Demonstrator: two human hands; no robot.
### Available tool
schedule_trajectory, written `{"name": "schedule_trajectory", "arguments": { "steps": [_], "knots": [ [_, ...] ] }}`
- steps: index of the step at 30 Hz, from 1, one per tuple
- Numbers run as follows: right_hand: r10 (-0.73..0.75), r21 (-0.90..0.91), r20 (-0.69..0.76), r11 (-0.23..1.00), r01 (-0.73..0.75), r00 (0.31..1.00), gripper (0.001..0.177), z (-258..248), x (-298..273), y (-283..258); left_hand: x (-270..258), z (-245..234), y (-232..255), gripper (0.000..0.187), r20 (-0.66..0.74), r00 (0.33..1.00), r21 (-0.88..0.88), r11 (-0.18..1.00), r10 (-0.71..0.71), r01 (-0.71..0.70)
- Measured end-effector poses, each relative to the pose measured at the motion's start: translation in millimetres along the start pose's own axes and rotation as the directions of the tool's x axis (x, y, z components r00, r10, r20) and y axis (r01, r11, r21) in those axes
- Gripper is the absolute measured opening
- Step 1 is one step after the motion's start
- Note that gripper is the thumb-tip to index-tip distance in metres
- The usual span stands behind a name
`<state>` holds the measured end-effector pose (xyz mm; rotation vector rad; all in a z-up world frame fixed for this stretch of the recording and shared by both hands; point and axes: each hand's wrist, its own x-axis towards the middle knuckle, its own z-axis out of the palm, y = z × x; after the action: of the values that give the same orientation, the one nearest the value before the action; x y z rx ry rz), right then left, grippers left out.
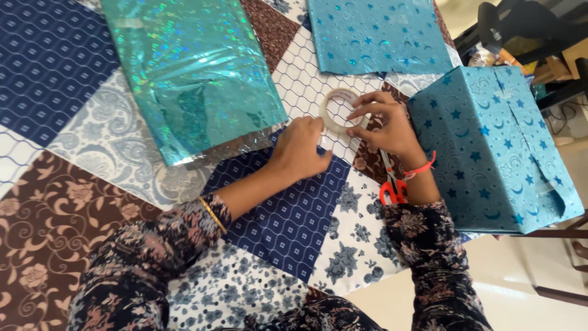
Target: The person wraps a rectangular box with teal glittery wrapping paper on a patterned tablecloth. They fold the paper edges, smooth the surface, and secure the folds with clear adhesive tape. The box is rotated to wrap and tape multiple sides.
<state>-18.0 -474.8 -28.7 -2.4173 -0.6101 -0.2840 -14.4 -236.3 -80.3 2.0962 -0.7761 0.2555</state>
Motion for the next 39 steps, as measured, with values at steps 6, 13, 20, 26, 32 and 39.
{"name": "schedule_trajectory", "arguments": {
  "steps": [6, 13, 20, 26, 32, 39],
  "knots": [
    [-0.025, -0.028, -0.011, 0.999, 0.025, 1.0, 0.034, -4, 0, -8, 15, 20, -10, 0.043, 0.127, 0.948, -0.102, 0.947, -0.292, 0.306],
    [-0.012, 0.15, -0.051, 0.989, 0.019, 0.999, 0.028, -11, -2, -8, 11, 33, -29, 0.027, 0.113, 0.96, -0.218, 0.937, -0.255, 0.274],
    [0.071, 0.256, -0.072, 0.965, -0.05, 0.995, 0.028, -7, -3, -6, 10, 35, -32, 0.02, 0.131, 0.935, -0.377, 0.856, -0.33, 0.355],
    [0.076, 0.311, -0.125, 0.95, -0.033, 0.989, 0.029, -10, 3, -19, -11, 1, -2, 0.06, 0.069, 0.968, -0.3, 0.92, -0.241, 0.251],
    [-0.138, -0.09, -0.18, 0.988, 0.123, 0.974, 0.027, -5, 16, -65, -94, -73, 46, 0.076, -0.049, 0.937, -0.027, 0.937, 0.346, -0.348],
    [-0.104, -0.003, -0.18, 0.994, 0.105, 0.978, 0.018, 13, 58, -133, -117, -211, 19, 0.042, -0.402, 0.87, 0.2, 0.955, 0.284, -0.219]
  ]
}}
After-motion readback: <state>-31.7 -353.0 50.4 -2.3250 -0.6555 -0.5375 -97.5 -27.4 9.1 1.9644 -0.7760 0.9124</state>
